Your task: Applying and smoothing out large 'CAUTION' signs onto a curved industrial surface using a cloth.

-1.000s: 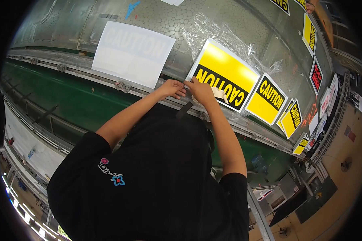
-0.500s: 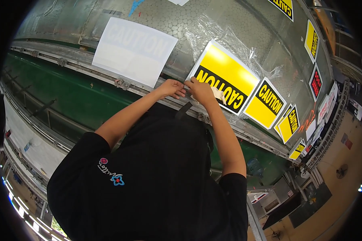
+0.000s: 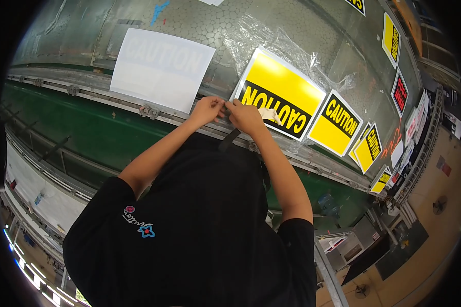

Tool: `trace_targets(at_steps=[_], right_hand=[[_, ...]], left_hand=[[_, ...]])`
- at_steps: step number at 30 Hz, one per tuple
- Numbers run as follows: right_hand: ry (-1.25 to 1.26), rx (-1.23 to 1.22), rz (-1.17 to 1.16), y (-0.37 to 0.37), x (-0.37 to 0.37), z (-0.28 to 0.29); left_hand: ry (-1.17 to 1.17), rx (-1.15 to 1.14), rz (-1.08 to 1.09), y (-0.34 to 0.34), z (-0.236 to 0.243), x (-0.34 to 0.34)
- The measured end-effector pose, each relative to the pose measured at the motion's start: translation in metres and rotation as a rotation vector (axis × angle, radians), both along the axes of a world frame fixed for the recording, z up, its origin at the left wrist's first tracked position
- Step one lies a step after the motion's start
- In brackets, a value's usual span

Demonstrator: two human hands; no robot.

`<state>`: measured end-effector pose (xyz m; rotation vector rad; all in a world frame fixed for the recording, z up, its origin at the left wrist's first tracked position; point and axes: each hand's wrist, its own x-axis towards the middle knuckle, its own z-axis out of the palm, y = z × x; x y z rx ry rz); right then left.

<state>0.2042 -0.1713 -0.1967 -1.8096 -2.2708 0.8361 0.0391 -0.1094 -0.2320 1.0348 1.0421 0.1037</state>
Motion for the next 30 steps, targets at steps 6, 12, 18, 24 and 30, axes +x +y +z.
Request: trace_targets(at_steps=[6, 12, 18, 24, 30], right_hand=[[-0.018, 0.066, -0.052, -0.013, -0.007, -0.001], [0.033, 0.249, -0.195, -0.024, -0.012, 0.02], [0.029, 0.149, -0.377, -0.043, -0.01, 0.049], [0.319, 0.081, -1.085, -0.078, 0.0, 0.097], [0.771, -0.208, -1.41, -0.136, 0.005, 0.092]], left_hand=[[-0.104, 0.107, 0.144, 0.015, -0.008, 0.027], [-0.102, -0.047, 0.078, 0.028, 0.03, 0.062], [-0.229, -0.159, -0.123, 0.025, 0.03, 0.084], [-0.426, -0.17, -0.096, 0.024, 0.039, 0.085], [-0.467, -0.28, -0.038, 0.044, 0.106, 0.069]])
